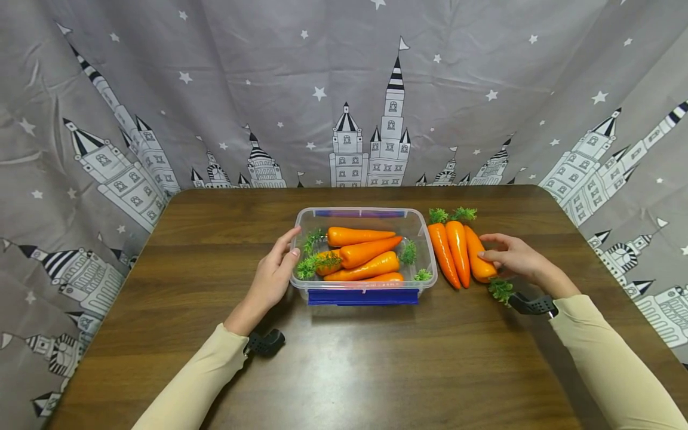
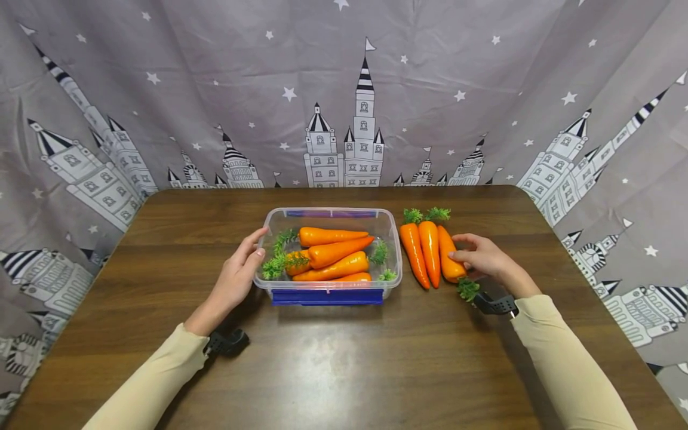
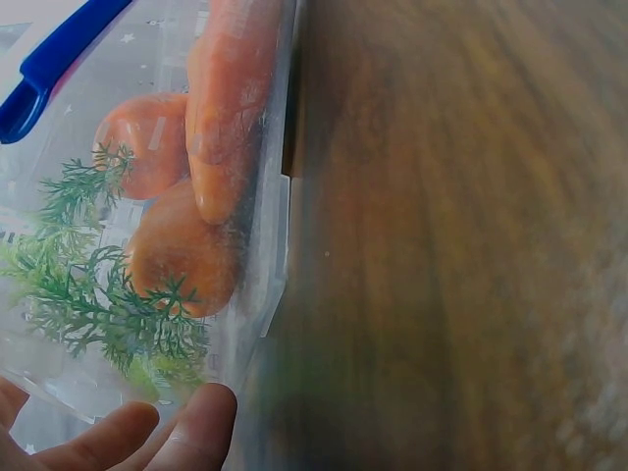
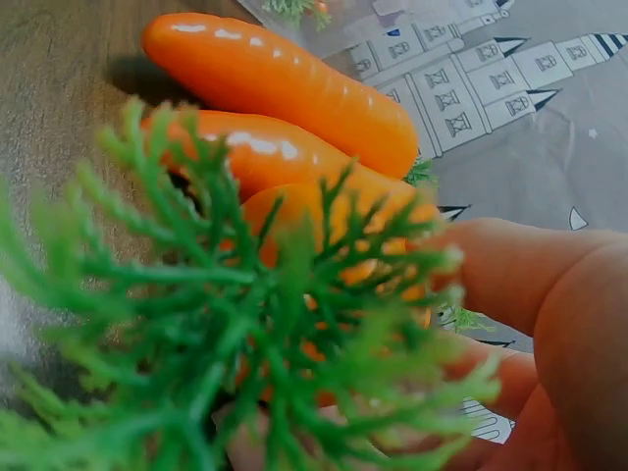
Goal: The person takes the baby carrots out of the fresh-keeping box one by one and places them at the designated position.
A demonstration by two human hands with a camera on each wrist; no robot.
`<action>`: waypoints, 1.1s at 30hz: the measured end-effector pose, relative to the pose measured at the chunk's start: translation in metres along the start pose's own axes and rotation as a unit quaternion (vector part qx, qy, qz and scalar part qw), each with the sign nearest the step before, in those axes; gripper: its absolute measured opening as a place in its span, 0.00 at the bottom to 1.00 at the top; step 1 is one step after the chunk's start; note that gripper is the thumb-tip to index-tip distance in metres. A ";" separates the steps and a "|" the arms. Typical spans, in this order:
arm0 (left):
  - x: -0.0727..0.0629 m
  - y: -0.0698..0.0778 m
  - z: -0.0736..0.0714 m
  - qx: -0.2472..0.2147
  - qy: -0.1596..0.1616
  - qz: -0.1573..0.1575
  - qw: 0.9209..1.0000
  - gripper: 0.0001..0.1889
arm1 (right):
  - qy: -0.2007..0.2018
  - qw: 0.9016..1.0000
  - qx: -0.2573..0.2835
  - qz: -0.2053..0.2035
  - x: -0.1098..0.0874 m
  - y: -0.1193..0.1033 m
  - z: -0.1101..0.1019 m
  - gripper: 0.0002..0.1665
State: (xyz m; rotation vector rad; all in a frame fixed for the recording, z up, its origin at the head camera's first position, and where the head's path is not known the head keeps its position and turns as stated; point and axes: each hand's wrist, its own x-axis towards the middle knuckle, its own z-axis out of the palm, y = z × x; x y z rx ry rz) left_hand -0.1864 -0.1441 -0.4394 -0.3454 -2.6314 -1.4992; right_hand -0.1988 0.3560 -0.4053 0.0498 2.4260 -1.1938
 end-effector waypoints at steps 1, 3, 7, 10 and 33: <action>0.000 0.000 0.000 0.000 0.001 0.001 1.000 0.25 | 0.000 1.000 0.002 0.003 0.000 0.000 0.000 0.42; 0.000 0.000 0.000 0.000 0.004 0.003 1.000 0.25 | -0.003 1.000 0.001 0.006 -0.001 0.000 0.001 0.42; 0.000 0.001 0.000 -0.004 0.007 0.002 1.000 0.25 | -0.014 1.000 0.009 0.007 -0.002 0.002 0.000 0.42; 0.000 0.001 0.000 -0.005 0.005 0.000 1.000 0.25 | -0.018 1.000 0.017 0.006 -0.003 0.003 0.000 0.42; -0.001 0.002 -0.001 -0.006 0.003 -0.001 1.000 0.25 | -0.016 1.000 0.024 0.012 -0.004 0.004 -0.002 0.43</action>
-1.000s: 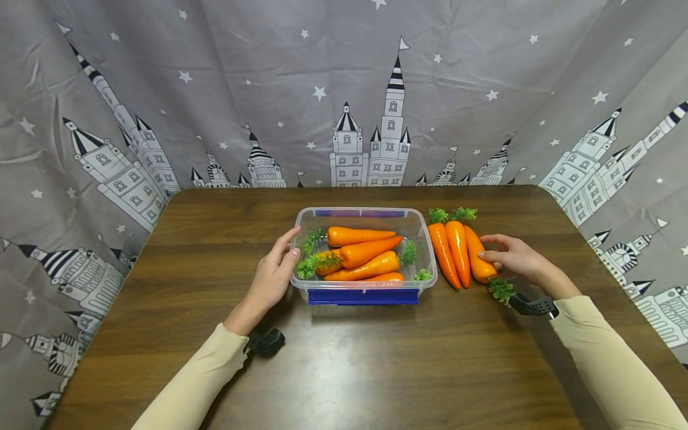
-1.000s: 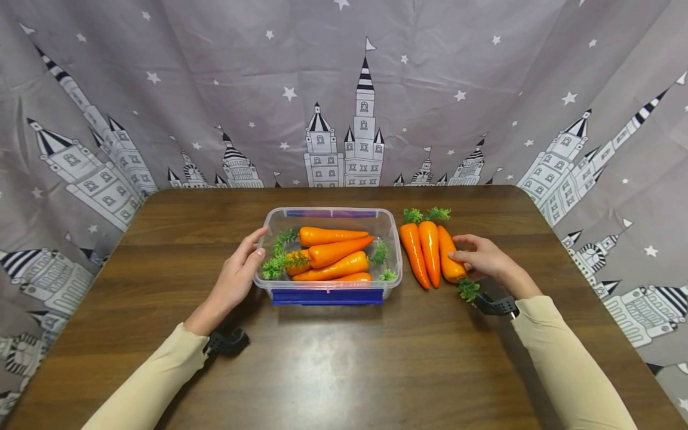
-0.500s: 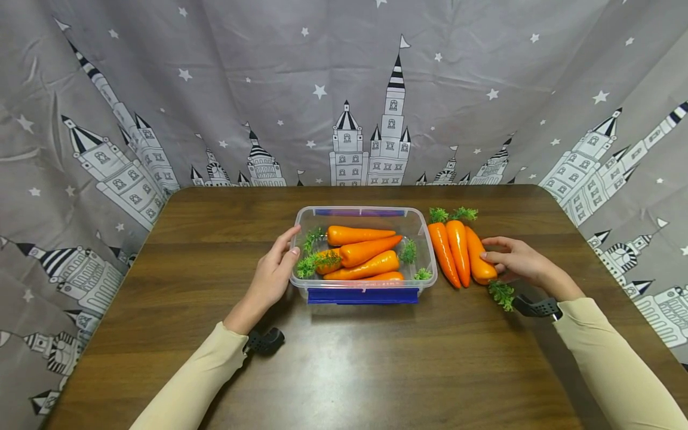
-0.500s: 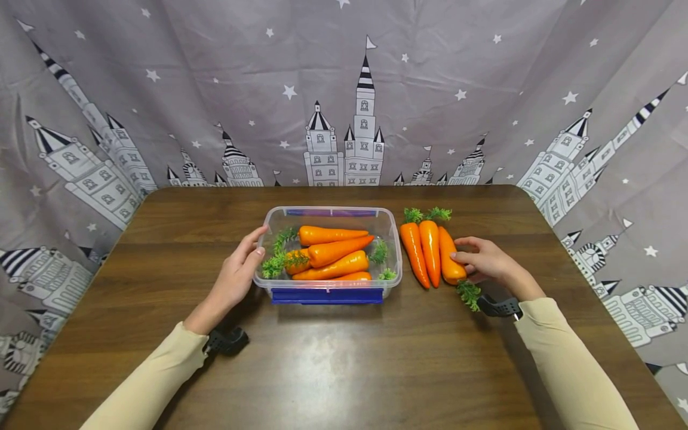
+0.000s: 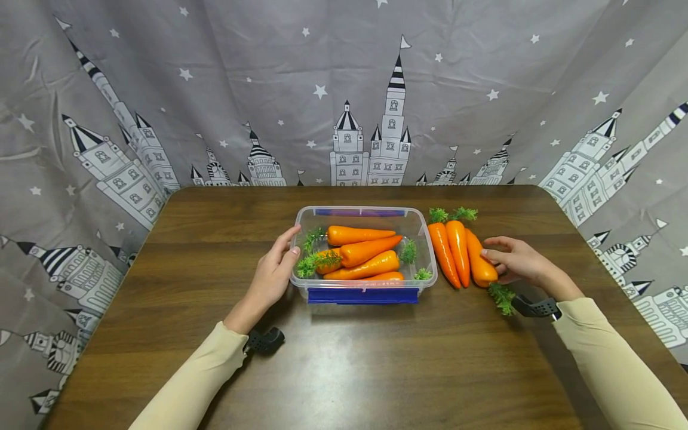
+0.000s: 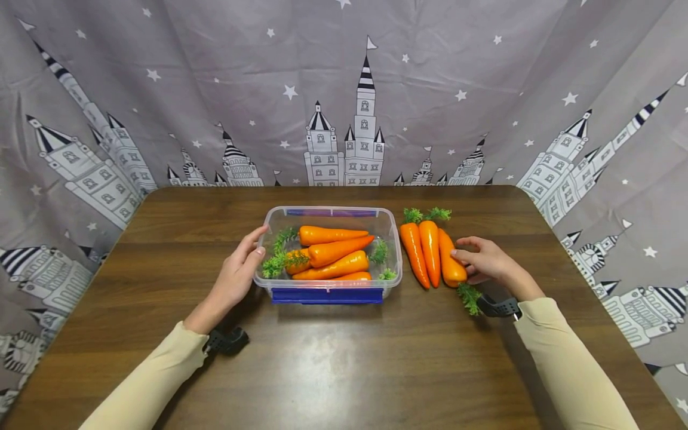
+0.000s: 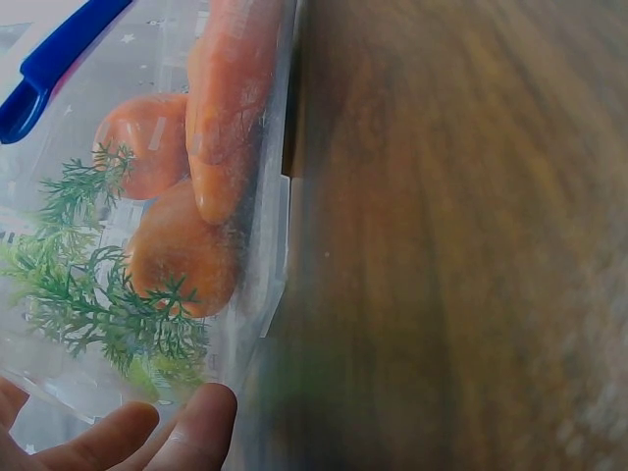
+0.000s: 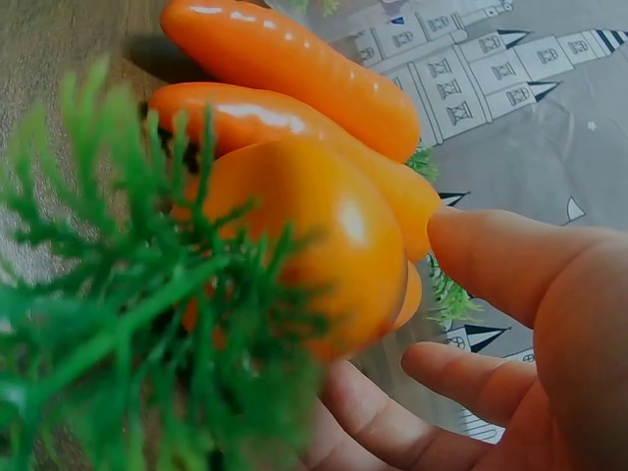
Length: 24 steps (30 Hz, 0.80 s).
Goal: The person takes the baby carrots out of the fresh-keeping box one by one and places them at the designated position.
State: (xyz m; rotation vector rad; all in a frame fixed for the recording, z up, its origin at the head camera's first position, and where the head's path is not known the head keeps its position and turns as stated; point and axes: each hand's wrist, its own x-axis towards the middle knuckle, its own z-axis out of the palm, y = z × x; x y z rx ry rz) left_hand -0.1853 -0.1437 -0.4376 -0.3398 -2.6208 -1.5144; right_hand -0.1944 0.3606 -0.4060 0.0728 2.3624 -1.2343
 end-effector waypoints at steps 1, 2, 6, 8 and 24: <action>0.000 0.000 0.000 0.000 0.000 0.000 1.000 0.25 | 0.002 1.000 0.001 0.001 0.000 0.000 -0.001 0.43; 0.000 0.000 0.000 0.000 0.000 0.000 1.000 0.25 | 0.004 1.000 0.001 0.003 0.000 0.000 -0.001 0.43; 0.000 -0.001 0.000 0.000 0.000 0.000 1.000 0.25 | 0.006 1.000 0.004 0.002 -0.001 0.000 -0.004 0.43; 0.001 -0.001 0.001 -0.001 0.000 0.000 1.000 0.25 | 0.005 1.000 0.009 -0.001 -0.001 0.000 -0.005 0.43; 0.001 -0.002 0.001 0.008 0.006 0.006 1.000 0.25 | 0.019 0.999 -0.034 0.003 0.000 -0.006 -0.004 0.40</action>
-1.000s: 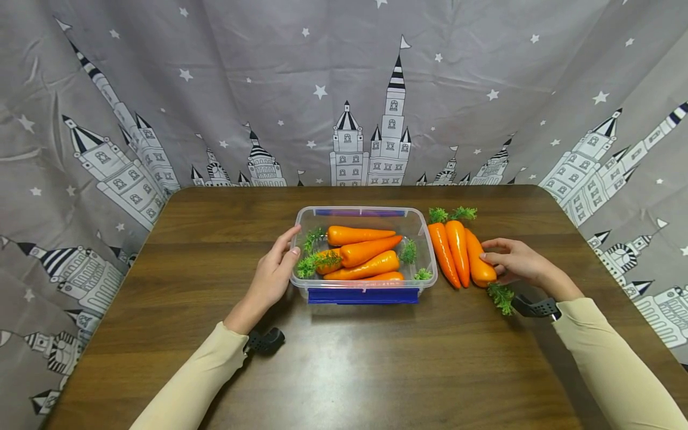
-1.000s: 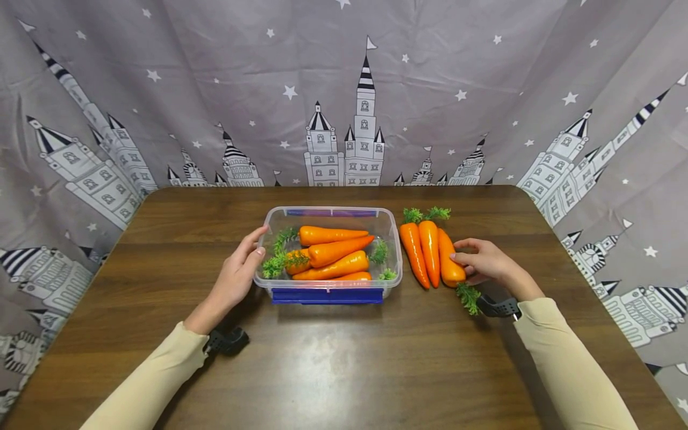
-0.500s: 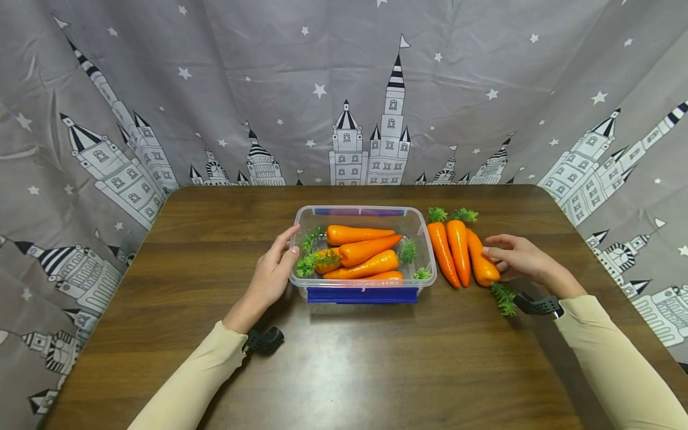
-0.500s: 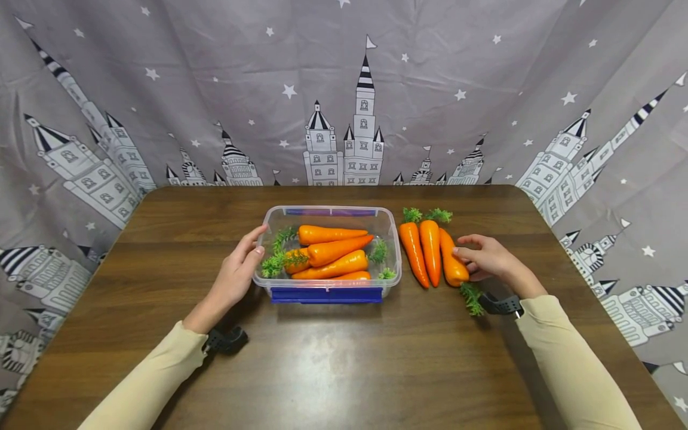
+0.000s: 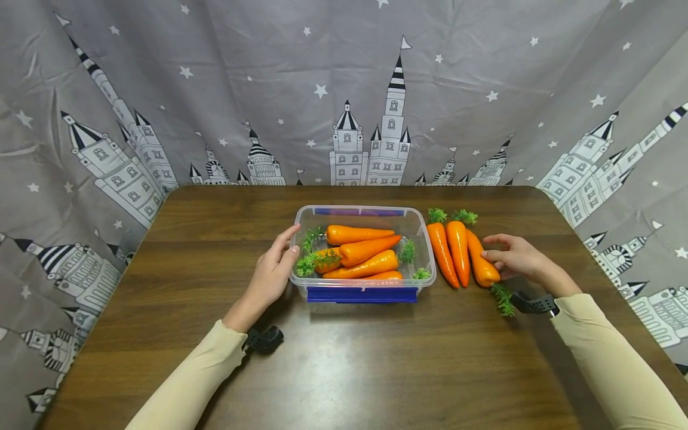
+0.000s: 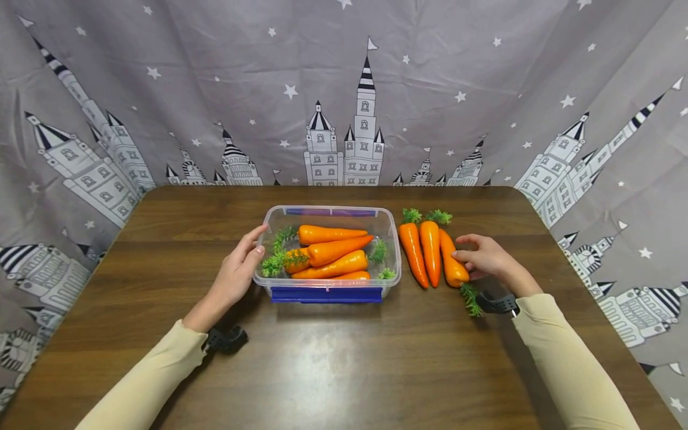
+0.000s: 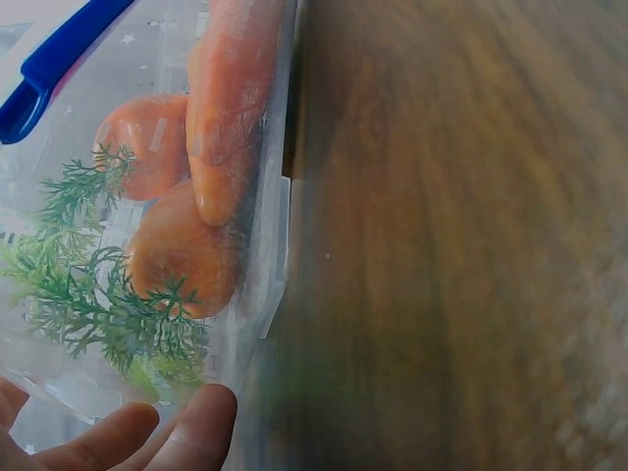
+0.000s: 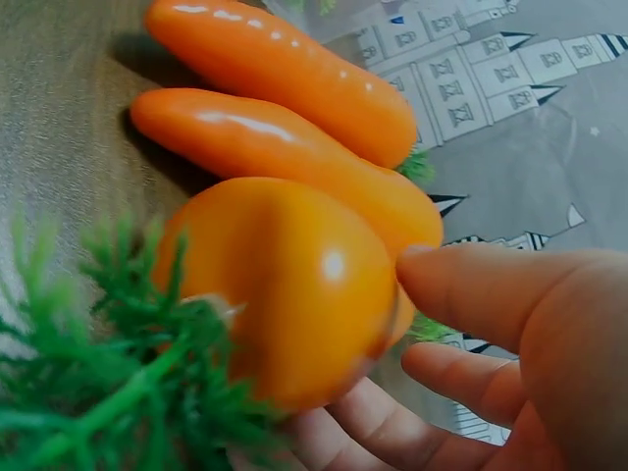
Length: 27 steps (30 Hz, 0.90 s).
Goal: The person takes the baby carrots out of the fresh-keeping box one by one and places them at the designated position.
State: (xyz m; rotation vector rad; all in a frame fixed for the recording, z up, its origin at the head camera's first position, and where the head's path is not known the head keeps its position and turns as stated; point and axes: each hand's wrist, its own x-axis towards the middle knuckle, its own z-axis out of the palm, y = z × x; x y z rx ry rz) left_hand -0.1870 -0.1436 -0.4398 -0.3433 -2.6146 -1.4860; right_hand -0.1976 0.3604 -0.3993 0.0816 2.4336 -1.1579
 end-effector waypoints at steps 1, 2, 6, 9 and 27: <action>0.000 0.000 0.000 0.000 0.000 0.000 1.000 0.25 | -0.001 1.000 -0.003 -0.001 0.001 0.001 0.001 0.39; 0.000 0.000 0.000 0.000 -0.001 -0.001 1.000 0.25 | -0.001 1.000 -0.004 0.000 0.002 0.001 0.002 0.39; 0.000 0.000 0.000 -0.002 -0.003 -0.001 1.000 0.26 | -0.001 1.000 0.002 0.003 0.005 0.001 0.006 0.39; 0.000 0.000 0.000 -0.004 -0.003 -0.001 1.000 0.25 | -0.007 1.000 0.013 0.003 0.005 0.000 0.007 0.40; 0.000 -0.001 0.000 -0.005 -0.003 0.001 1.000 0.26 | -0.003 1.000 0.029 0.001 0.005 -0.001 0.005 0.40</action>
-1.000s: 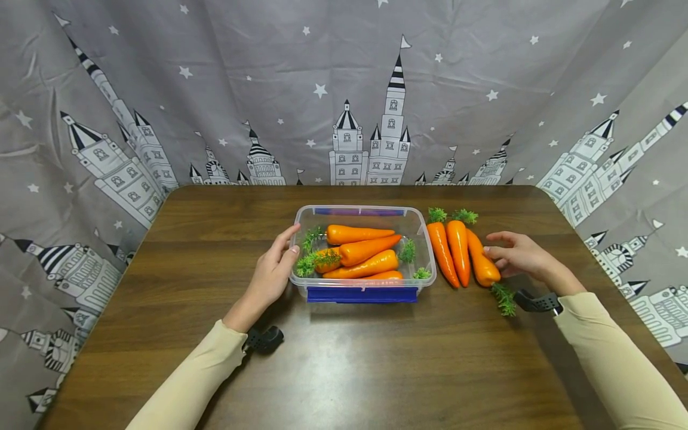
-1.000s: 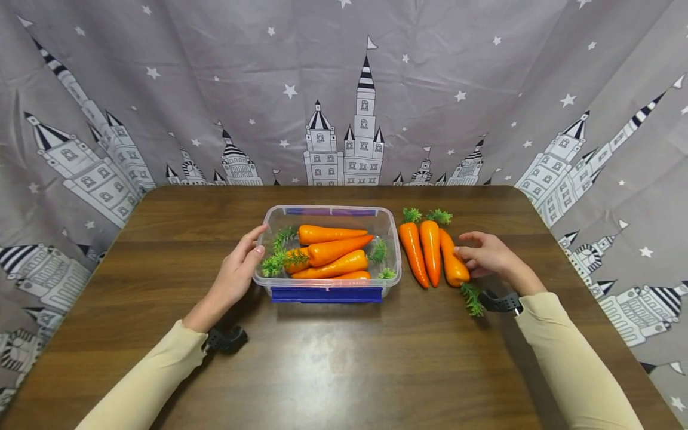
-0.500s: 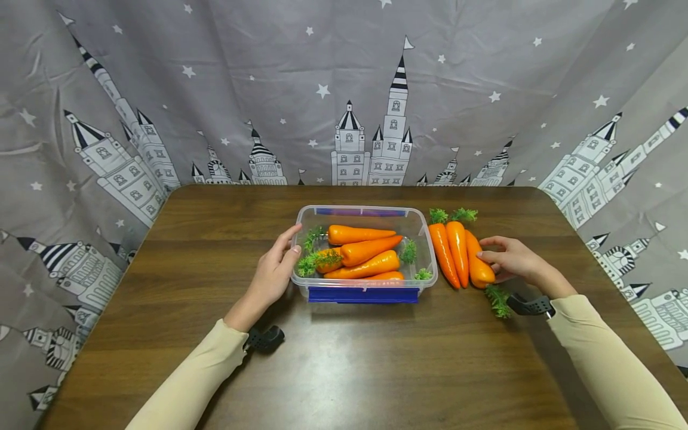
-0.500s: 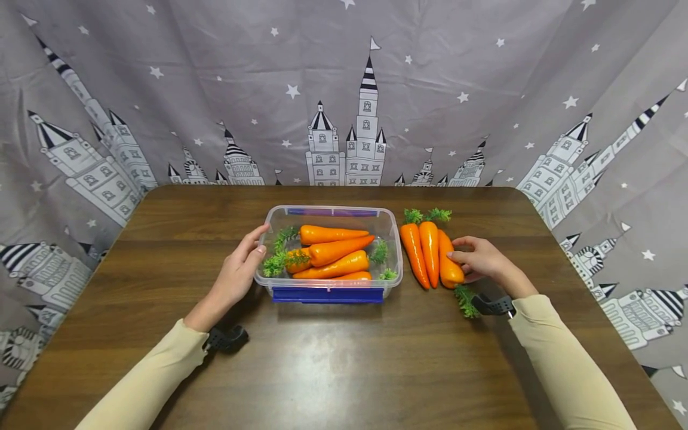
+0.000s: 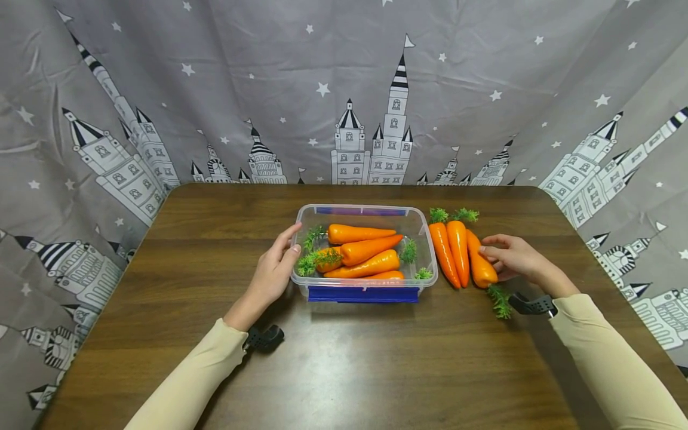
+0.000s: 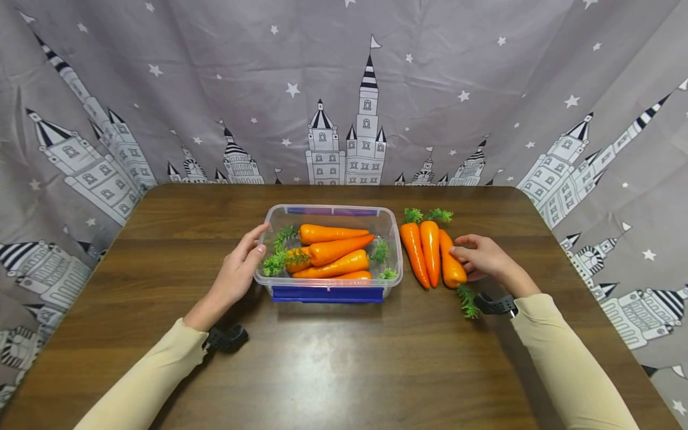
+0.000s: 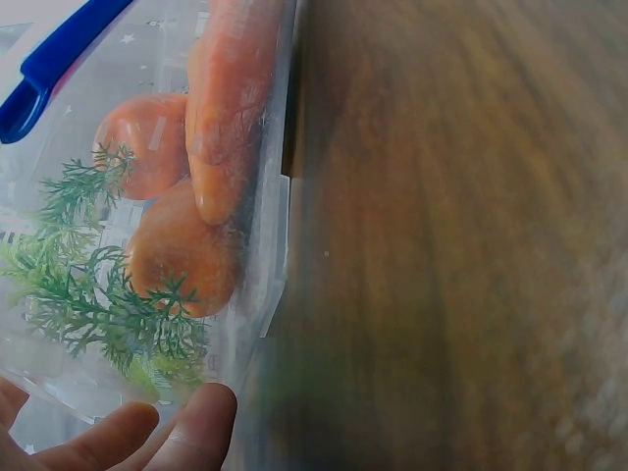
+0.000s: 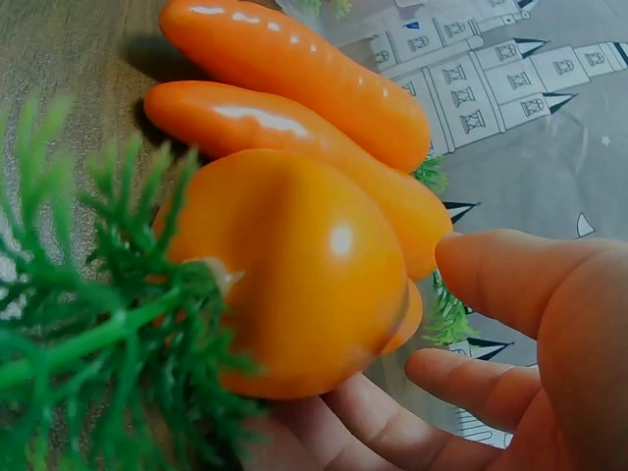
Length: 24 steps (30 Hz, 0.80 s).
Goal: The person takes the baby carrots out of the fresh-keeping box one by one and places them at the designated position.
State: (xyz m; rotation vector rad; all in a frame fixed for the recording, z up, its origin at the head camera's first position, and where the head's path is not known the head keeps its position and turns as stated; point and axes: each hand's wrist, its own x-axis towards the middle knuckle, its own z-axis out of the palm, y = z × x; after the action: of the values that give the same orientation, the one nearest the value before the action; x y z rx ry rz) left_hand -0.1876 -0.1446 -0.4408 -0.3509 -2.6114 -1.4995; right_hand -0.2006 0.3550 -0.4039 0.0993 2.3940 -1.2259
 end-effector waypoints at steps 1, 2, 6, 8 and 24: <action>0.000 0.000 0.000 0.000 0.000 0.001 1.000 0.26 | 0.002 1.000 -0.002 0.001 0.000 -0.001 0.000 0.40; 0.000 0.000 0.000 0.000 -0.001 0.001 1.000 0.26 | 0.004 1.000 -0.002 0.002 -0.001 -0.002 -0.001 0.40; 0.000 0.000 -0.001 -0.002 -0.004 0.001 1.000 0.26 | 0.023 1.000 -0.015 -0.001 -0.001 -0.007 -0.004 0.40; 0.000 0.000 -0.001 -0.002 -0.006 -0.002 1.000 0.26 | 0.040 0.999 -0.025 -0.010 -0.003 -0.012 -0.007 0.39; 0.000 0.001 0.000 -0.002 -0.008 0.000 1.000 0.26 | 0.081 0.990 -0.071 -0.095 0.002 -0.103 0.001 0.37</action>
State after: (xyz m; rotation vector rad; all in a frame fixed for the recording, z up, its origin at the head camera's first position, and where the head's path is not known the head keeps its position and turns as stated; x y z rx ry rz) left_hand -0.1877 -0.1441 -0.4399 -0.3642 -2.6211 -1.5090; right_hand -0.2290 0.2919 -0.3273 -0.0796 2.6760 -1.1634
